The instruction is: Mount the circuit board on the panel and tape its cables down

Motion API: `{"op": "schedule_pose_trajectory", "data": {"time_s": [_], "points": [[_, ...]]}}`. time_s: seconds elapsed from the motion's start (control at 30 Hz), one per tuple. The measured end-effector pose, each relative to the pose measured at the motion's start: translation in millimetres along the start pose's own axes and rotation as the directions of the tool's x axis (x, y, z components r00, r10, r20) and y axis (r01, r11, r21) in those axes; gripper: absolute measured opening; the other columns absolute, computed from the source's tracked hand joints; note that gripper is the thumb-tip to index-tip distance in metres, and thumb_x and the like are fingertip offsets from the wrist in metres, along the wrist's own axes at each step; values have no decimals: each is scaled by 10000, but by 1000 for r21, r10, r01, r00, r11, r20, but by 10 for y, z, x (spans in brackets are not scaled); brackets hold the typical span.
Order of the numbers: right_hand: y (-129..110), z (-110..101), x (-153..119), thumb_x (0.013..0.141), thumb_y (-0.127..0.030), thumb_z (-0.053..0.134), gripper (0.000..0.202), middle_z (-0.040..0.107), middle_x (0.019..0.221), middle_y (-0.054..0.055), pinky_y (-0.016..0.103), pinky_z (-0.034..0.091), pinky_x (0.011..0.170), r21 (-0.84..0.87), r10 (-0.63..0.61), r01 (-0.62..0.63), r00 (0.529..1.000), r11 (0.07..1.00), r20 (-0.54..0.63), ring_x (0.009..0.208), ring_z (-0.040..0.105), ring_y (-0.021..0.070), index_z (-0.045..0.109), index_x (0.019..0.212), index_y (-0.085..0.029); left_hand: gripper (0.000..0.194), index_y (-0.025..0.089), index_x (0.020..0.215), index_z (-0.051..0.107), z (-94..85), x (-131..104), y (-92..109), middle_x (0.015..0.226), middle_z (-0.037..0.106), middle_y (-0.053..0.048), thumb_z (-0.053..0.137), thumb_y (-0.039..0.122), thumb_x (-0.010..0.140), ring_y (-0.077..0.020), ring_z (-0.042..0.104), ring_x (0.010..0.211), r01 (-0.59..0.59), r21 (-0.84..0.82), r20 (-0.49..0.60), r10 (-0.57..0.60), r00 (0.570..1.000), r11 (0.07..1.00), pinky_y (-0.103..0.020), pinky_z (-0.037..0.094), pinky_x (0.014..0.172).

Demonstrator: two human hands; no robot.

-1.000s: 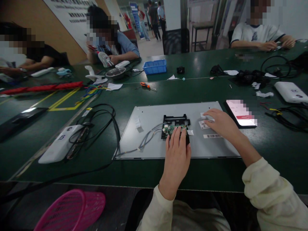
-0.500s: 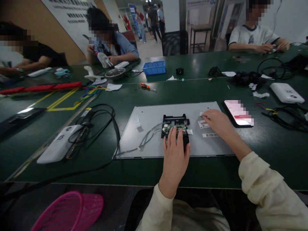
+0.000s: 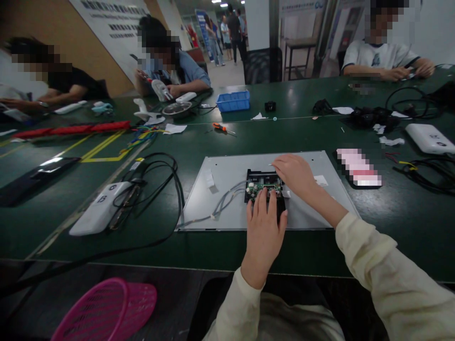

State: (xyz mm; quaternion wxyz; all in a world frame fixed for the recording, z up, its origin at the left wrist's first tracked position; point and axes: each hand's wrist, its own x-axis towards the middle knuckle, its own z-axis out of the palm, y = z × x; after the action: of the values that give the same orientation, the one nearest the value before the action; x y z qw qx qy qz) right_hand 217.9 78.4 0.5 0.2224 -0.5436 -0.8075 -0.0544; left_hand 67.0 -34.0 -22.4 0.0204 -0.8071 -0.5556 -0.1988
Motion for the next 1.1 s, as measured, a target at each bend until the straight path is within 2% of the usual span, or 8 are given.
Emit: {"op": "schedule_pose_trajectory", "data": {"time_s": [0.2,0.43,0.57,0.73,0.87,0.97,1.07,1.1], "points": [[-57,200,76,899,-184,448,283,728,976,107,368,472,841,-31,13,-9,990,999,141,968,636,254,729,927,-185,474,142,1399,393,-7,-10,-5,1469,399,-153,374,350,975,-259,335,1386,-20,6,-17,20,1000,1000,-508,322,1122],[-7,260,41,907,-202,426,294,721,1023,105,357,493,818,31,50,-56,984,998,170,968,651,249,714,960,-189,480,147,1409,379,-8,-9,-7,1479,389,-143,356,360,980,-253,316,1398,-10,5,-3,10,1000,1000,-505,306,1135],[15,277,2,903,-219,438,291,700,1098,112,374,491,873,135,59,-78,988,988,141,1012,639,252,693,1033,-167,478,144,1412,364,-28,2,-3,1487,375,-145,359,349,980,-254,312,1401,-12,8,8,12,1000,1000,-507,307,1132],[27,281,-69,894,-221,446,321,668,1175,115,388,456,975,222,80,-87,996,971,40,1094,603,247,657,1124,-146,478,136,1403,352,-80,27,15,1508,325,-168,419,288,955,-280,301,1405,-6,-31,12,6,1000,1000,-522,335,1107],[-1,260,-103,895,-217,446,321,666,1171,117,400,443,999,242,73,-67,997,968,-15,1102,591,250,659,1122,-138,446,159,1367,393,-218,63,-2,1508,320,-156,453,255,936,-295,319,1392,-10,-40,11,11,1000,999,-522,358,1091],[-32,255,-121,904,-212,442,302,682,1123,112,417,460,977,271,40,-24,998,962,-56,1058,609,249,671,1091,-151,368,174,1294,466,-414,223,-144,1458,398,-133,448,278,942,-281,405,1329,-25,-37,24,26,999,999,-480,392,1072],[-70,248,-134,899,-191,453,275,698,1066,112,437,483,944,293,-4,36,994,955,-109,1015,625,253,683,1045,-157,276,176,1183,546,-618,575,-453,1282,558,-106,427,257,948,-249,570,1122,-33,-15,75,34,997,999,-405,477,961],[-84,242,-137,895,-181,458,267,700,1057,111,438,489,938,300,-18,56,992,952,-127,1010,628,252,685,1034,-157,270,168,1162,562,-670,721,-586,1217,591,-106,425,265,950,-237,581,1099,-42,-7,94,42,995,999,-379,476,955]]}}
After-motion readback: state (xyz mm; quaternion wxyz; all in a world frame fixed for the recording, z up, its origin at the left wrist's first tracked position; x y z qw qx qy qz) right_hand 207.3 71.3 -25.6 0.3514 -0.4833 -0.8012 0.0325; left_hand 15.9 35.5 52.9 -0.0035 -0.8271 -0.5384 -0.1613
